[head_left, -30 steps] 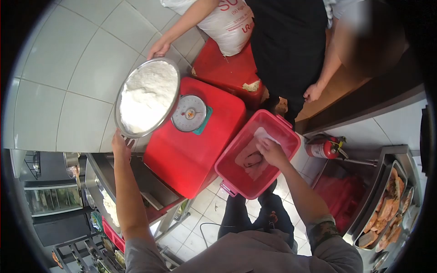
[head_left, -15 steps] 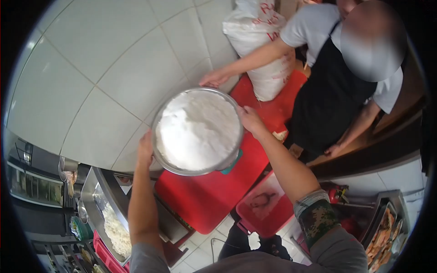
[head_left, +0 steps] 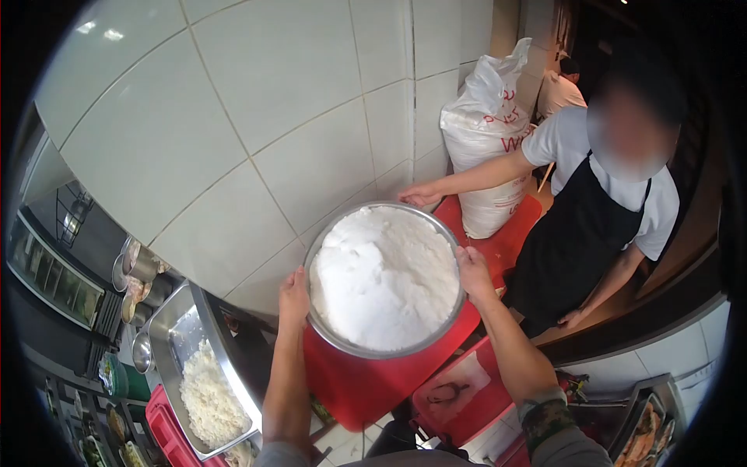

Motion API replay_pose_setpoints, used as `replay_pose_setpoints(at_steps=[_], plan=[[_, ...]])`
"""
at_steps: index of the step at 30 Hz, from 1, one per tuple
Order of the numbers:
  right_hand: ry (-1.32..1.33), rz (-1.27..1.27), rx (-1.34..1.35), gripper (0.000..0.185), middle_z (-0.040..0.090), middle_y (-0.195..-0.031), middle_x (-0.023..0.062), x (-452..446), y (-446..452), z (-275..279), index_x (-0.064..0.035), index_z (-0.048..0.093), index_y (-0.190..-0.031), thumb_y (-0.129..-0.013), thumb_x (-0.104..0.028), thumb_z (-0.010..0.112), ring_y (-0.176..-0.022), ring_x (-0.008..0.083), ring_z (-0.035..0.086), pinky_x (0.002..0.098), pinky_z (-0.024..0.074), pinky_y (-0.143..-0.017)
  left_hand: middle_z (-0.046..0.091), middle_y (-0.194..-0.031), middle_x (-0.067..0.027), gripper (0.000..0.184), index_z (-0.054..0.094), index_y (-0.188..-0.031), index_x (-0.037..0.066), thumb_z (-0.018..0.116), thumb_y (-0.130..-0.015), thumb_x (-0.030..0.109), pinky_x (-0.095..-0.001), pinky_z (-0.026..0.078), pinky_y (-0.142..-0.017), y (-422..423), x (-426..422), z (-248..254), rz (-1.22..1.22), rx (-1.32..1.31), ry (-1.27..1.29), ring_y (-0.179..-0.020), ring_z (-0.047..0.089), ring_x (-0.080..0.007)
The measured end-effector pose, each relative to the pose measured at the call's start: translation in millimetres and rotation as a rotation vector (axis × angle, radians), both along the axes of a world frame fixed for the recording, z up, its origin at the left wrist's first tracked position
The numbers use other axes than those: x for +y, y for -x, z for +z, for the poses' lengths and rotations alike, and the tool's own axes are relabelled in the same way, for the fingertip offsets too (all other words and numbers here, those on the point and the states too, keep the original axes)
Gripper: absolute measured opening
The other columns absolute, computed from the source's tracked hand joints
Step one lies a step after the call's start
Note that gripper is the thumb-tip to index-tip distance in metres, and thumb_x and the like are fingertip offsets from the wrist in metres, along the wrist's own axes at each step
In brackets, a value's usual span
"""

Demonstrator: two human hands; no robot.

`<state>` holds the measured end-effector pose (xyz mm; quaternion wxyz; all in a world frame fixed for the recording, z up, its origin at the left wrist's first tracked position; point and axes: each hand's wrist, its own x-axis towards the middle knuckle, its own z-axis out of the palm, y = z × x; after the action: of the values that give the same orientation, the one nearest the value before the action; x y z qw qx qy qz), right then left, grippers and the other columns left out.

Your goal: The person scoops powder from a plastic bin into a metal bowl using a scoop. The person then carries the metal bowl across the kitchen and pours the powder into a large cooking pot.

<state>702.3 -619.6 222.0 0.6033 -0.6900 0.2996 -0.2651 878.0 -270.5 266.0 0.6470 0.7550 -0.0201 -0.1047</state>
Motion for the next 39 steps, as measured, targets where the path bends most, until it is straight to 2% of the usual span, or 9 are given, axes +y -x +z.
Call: replay_pose_setpoints(at_steps=[5,14,20,25,30,34,36,37,39], plan=[[-0.064,0.002,0.003,0.034,0.047,-0.070,-0.0003,55,73,70,-0.0005,0.054,-0.082,-0.101,-0.028,0.053,-0.068,0.0108,0.043,0.0320,0.0396,-0.062,0.067,-0.093,-0.0073,0.042,0.065,-0.107,-0.005,0.051,-0.102,0.034,-0.0293,0.047,-0.079,94,39,72,0.121,-0.035,-0.033,-0.085,0.057,-0.0139],[-0.043,0.138,0.128,0.029,0.049,-0.073,-0.0069,142,228,85,-0.0042,0.057,-0.080,-0.102,-0.023,0.054,-0.068,0.0046,0.043,0.0255,0.0379,-0.059,0.064,-0.087,-0.0024,0.035,0.065,-0.099,-0.001,0.050,-0.103,0.029,-0.0260,0.045,-0.074,298,147,73,0.299,0.161,0.110,-0.079,0.055,-0.0103],[0.043,0.273,0.128,0.033,0.046,-0.065,0.0072,213,311,112,0.0001,0.052,-0.078,-0.099,-0.026,0.057,-0.064,0.0138,0.043,0.0360,0.0398,-0.060,0.066,-0.100,-0.0104,0.039,0.064,-0.105,-0.006,0.045,-0.104,0.028,-0.0302,0.047,-0.079,448,225,90,0.414,0.091,0.033,-0.089,0.059,-0.0171],[-0.037,0.459,0.059,0.035,0.045,-0.064,0.0104,286,348,111,0.0002,0.051,-0.077,-0.099,-0.027,0.057,-0.063,0.0154,0.042,0.0381,0.0392,-0.058,0.065,-0.106,-0.0236,0.048,0.061,-0.111,-0.012,0.039,-0.103,0.029,-0.0386,0.045,-0.087,544,305,105,0.429,-0.007,-0.434,-0.096,0.060,-0.0307],[0.058,0.582,0.173,0.037,0.056,-0.069,0.0180,374,367,121,0.0011,0.055,-0.078,-0.098,-0.031,0.055,-0.065,0.0287,0.057,0.0431,0.0436,-0.063,0.063,-0.120,-0.0252,0.048,0.061,-0.120,-0.007,0.037,-0.102,0.030,-0.0406,0.043,-0.097,604,404,89,0.565,0.050,-0.536,-0.111,0.059,-0.0378],[0.044,0.675,0.061,0.036,0.054,-0.067,0.0164,470,371,101,0.0006,0.055,-0.078,-0.098,-0.029,0.056,-0.062,0.0224,0.052,0.0407,0.0429,-0.061,0.060,-0.125,-0.0262,0.045,0.059,-0.123,-0.007,0.038,-0.102,0.027,-0.0403,0.042,-0.102,658,497,76,0.569,0.012,-0.638,-0.116,0.057,-0.0385],[0.009,0.755,0.026,0.034,0.053,-0.067,0.0085,526,372,93,-0.0005,0.055,-0.077,-0.099,-0.026,0.055,-0.065,0.0137,0.048,0.0360,0.0428,-0.061,0.062,-0.121,-0.0262,0.040,0.058,-0.124,-0.008,0.044,-0.101,0.022,-0.0395,0.044,-0.098,680,549,56,0.745,-0.018,-0.424,-0.113,0.059,-0.0359],[-0.020,0.799,0.038,0.031,0.053,-0.068,0.0062,555,369,80,-0.0005,0.056,-0.079,-0.099,-0.024,0.055,-0.067,0.0126,0.048,0.0349,0.0433,-0.063,0.065,-0.112,-0.0207,0.039,0.059,-0.120,-0.009,0.047,-0.102,0.023,-0.0356,0.048,-0.090,685,551,73,0.914,0.078,0.086,-0.103,0.062,-0.0277],[-0.061,0.878,0.048,0.028,0.054,-0.072,-0.0012,616,374,84,-0.0004,0.059,-0.084,-0.100,-0.022,0.054,-0.069,0.0086,0.047,0.0300,0.0425,-0.063,0.066,-0.097,-0.0107,0.036,0.062,-0.112,-0.008,0.047,-0.103,0.024,-0.0297,0.049,-0.078,708,602,73,0.945,0.075,0.085,-0.087,0.060,-0.0169]])
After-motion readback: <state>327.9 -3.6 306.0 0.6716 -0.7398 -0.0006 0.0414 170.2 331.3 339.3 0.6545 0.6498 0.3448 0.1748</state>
